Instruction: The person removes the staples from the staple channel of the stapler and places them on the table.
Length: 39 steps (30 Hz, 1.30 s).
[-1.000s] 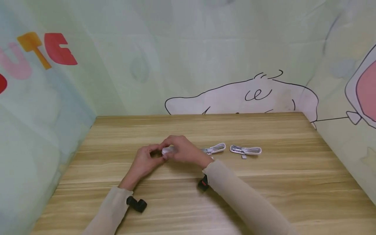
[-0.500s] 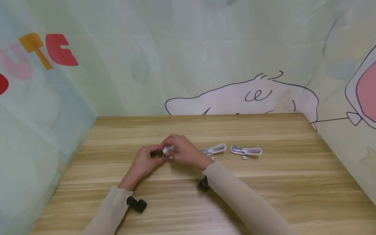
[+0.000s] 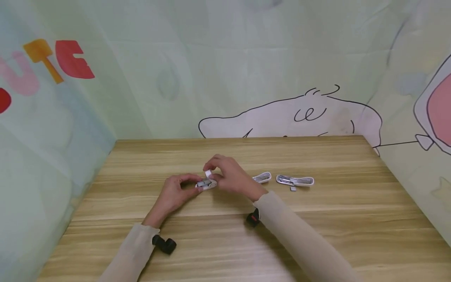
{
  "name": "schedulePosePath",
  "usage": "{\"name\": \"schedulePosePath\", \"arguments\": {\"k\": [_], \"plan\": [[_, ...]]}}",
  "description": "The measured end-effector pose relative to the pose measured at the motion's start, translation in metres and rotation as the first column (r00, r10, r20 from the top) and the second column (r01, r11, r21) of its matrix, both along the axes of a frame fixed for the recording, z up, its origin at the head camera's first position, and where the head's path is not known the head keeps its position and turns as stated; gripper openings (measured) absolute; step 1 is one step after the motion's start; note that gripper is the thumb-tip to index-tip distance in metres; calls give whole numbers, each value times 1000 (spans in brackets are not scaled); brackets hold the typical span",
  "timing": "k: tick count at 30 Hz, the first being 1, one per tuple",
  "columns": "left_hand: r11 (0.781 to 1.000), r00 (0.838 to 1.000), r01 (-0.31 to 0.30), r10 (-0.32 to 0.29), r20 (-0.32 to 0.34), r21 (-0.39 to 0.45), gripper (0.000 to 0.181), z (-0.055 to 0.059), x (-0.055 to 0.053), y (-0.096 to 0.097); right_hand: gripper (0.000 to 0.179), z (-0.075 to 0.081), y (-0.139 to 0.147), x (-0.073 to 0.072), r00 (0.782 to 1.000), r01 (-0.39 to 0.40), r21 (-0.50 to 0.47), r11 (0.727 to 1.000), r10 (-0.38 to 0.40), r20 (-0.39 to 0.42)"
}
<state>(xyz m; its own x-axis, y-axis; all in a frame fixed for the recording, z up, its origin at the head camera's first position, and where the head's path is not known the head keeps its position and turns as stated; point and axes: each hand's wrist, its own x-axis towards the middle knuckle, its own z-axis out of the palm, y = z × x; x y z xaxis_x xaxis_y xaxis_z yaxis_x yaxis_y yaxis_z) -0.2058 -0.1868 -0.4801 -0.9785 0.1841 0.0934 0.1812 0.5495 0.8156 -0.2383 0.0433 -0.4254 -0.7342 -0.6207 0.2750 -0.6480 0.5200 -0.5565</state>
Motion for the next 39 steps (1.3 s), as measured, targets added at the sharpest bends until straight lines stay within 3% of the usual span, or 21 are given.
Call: {"name": "schedulePosePath", "arguments": {"k": [4,8,17,27,39], "plan": [[1000,1000,0,0,-2,-2,25,0,0,0,21,-1,9,0,1000,25,-21,999,-25,0],[1000,1000,-1,1,-2,-3,25,-1,1,0,19,-3,21,0,994,86,-43,995,-83,69],[1000,1000,-13,13,-8,-6,25,-2,0,-1,14,-11,43,-3,958,210,-47,977,-196,208],[1000,1000,-11,11,1,-17,24,-1,0,0,16,-13,47,-4,942,224,-65,972,-199,271],[1000,1000,-9,9,15,-7,23,1,0,1,29,-15,21,-1,969,134,-160,978,-95,230]]}}
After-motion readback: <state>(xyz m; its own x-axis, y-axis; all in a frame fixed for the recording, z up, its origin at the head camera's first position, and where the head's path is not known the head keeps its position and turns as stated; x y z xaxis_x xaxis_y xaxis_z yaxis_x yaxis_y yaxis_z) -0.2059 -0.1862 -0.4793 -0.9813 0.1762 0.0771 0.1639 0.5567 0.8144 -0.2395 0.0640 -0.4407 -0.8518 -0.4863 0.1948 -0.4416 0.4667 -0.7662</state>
